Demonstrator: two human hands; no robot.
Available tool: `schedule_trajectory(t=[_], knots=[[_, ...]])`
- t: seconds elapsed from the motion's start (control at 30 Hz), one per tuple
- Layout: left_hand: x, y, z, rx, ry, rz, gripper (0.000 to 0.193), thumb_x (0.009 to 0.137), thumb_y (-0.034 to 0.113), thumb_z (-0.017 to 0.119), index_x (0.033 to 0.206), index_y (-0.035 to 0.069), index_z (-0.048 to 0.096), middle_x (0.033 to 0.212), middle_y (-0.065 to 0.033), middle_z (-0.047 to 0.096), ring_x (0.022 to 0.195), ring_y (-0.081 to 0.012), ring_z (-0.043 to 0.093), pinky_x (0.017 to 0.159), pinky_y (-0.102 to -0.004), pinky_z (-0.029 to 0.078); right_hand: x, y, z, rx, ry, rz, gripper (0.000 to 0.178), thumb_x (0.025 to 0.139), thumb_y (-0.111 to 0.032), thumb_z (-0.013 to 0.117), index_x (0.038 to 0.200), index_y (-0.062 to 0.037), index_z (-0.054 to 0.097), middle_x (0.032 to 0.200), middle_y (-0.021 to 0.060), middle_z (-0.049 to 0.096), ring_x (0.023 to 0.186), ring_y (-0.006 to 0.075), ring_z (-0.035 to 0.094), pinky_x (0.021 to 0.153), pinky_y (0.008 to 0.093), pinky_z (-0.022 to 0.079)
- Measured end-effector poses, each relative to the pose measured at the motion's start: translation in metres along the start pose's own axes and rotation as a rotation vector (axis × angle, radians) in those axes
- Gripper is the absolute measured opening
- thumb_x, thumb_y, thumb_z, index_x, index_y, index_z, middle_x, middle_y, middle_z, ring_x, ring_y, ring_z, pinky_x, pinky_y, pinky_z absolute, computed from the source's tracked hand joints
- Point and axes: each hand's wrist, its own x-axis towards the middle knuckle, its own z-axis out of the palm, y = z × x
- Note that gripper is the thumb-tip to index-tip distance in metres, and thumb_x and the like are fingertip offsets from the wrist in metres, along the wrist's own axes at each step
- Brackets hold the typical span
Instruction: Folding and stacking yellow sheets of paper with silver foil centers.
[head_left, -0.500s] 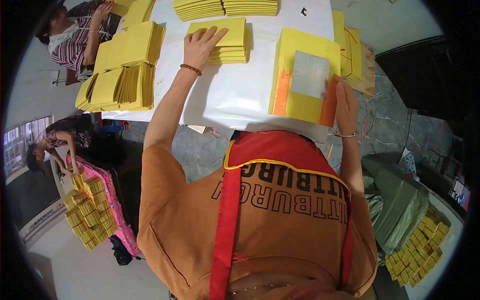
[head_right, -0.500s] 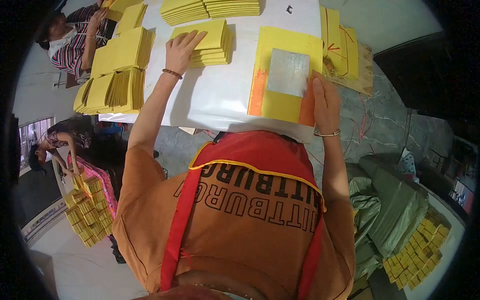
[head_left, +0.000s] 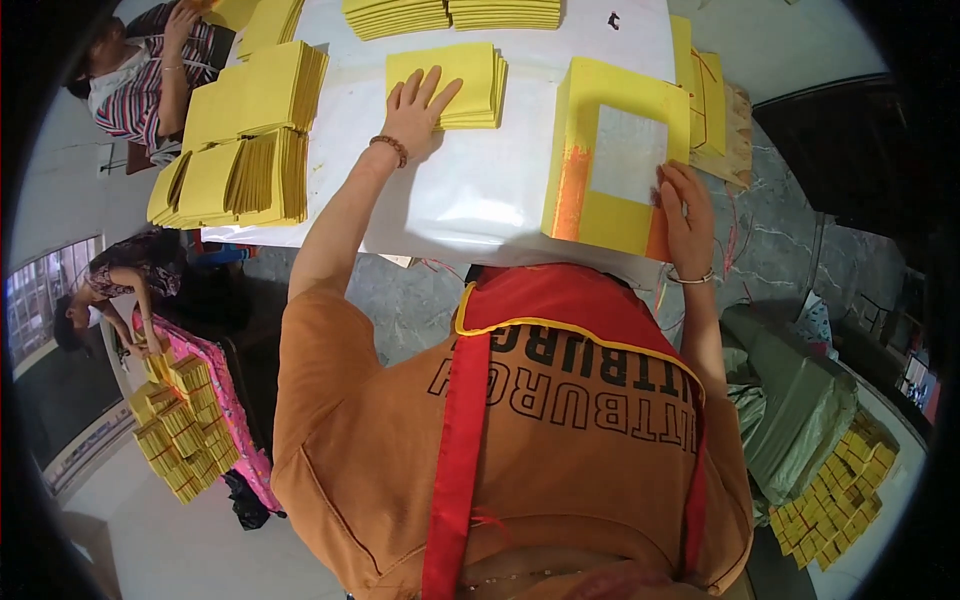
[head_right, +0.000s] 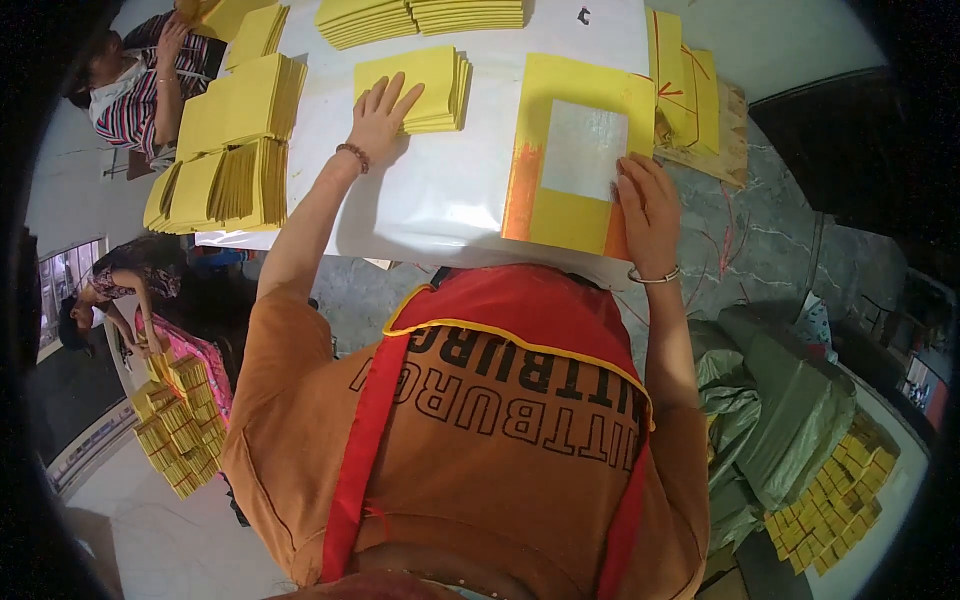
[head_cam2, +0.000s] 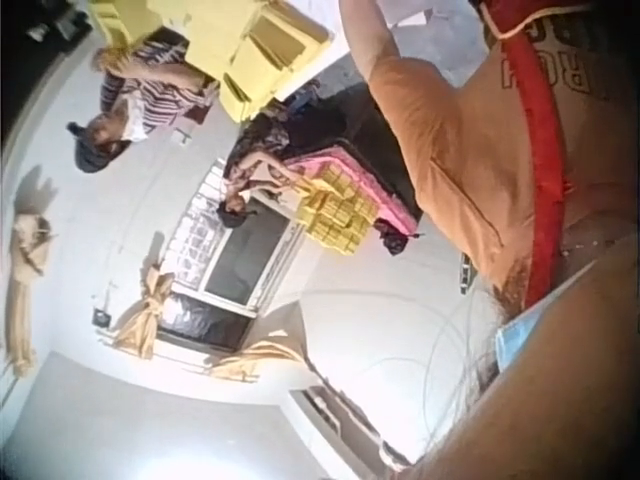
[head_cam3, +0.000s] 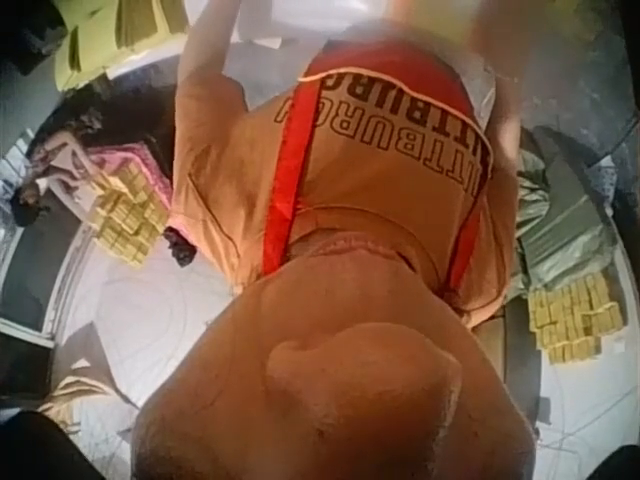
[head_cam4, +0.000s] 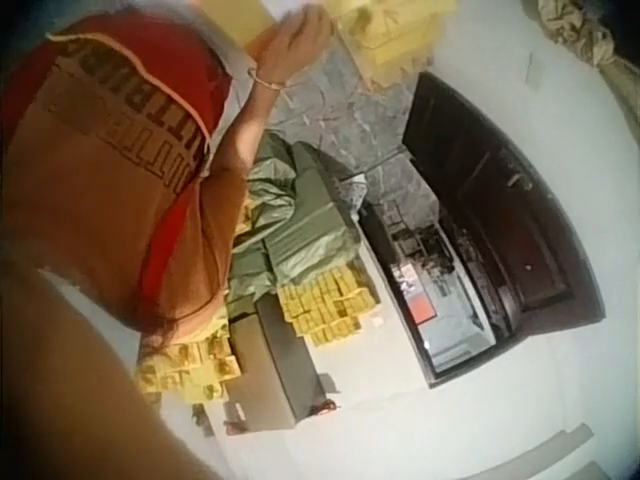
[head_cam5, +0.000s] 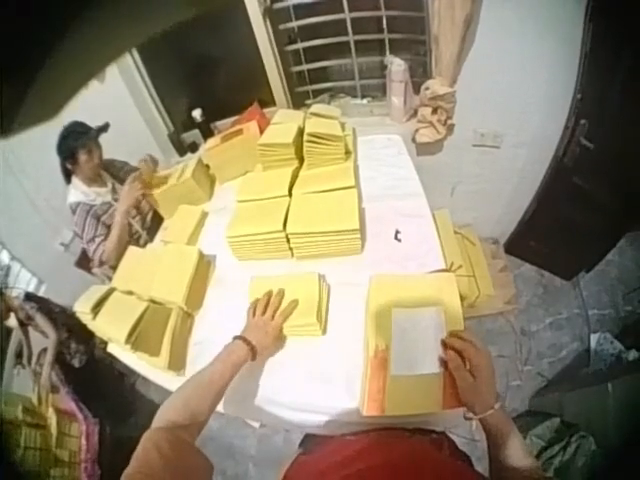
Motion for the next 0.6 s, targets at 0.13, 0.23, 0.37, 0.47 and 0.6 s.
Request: schedule_trajectory(t=[0.13,0.23,0.37,0.47,0.6], knots=[[0.001,0.002,-0.002,0.043,-0.075,-0.013,0.079,0.074,0.013,0.060,0.141,0.027,0.021,0.146,-0.0119,0.020,0.132,-0.0335,0.020,0.107,-0.0478,0.018,-0.006,0.007,0.004,0.028,0.004,0.016,0.023,0.085,-0.010,0.056,0.105,0.0000,0.060,0.112,0.0136,0.056,0.101,0.0263,0.055,0.087,0.0320,0.043],[0.003,0.004,-0.014,0.043,-0.116,-0.005,0.080,0.074,0.017,0.062,0.141,0.027,0.021,0.145,-0.0119,0.021,0.132,-0.0334,0.021,0.106,-0.0480,0.019,-0.009,0.005,0.002,0.041,0.015,0.009,0.023,0.084,-0.010,0.057,0.105,-0.0007,0.061,0.112,0.0134,0.056,0.103,0.0269,0.054,0.090,0.0331,0.042],[0.009,0.001,-0.032,-0.036,-0.146,-0.008,0.083,0.072,0.023,0.066,0.141,0.027,0.020,0.144,-0.0123,0.023,0.131,-0.0324,0.024,0.106,-0.0486,0.021,-0.012,0.008,-0.004,-0.131,0.053,-0.174,0.023,0.082,-0.011,0.059,0.104,-0.0034,0.062,0.112,0.0129,0.058,0.108,0.0298,0.052,0.096,0.0388,0.038],[0.009,0.002,-0.043,-0.002,-0.153,-0.002,0.084,0.070,0.025,0.067,0.141,0.028,0.021,0.143,-0.0127,0.024,0.131,-0.0313,0.025,0.105,-0.0487,0.022,-0.017,0.004,-0.005,-0.096,0.039,-0.144,0.023,0.080,-0.011,0.061,0.102,-0.0055,0.063,0.112,0.0121,0.059,0.113,0.0309,0.049,0.100,0.0415,0.034],[0.011,0.019,-0.056,-0.023,-0.091,0.012,0.077,0.071,0.018,0.065,0.138,0.026,0.029,0.141,-0.0142,0.029,0.129,-0.0309,0.029,0.103,-0.0496,0.025,-0.024,0.008,-0.004,-0.082,0.040,-0.128,0.025,0.078,-0.011,0.062,0.102,-0.0060,0.063,0.113,0.0117,0.058,0.114,0.0303,0.048,0.100,0.0406,0.034]])
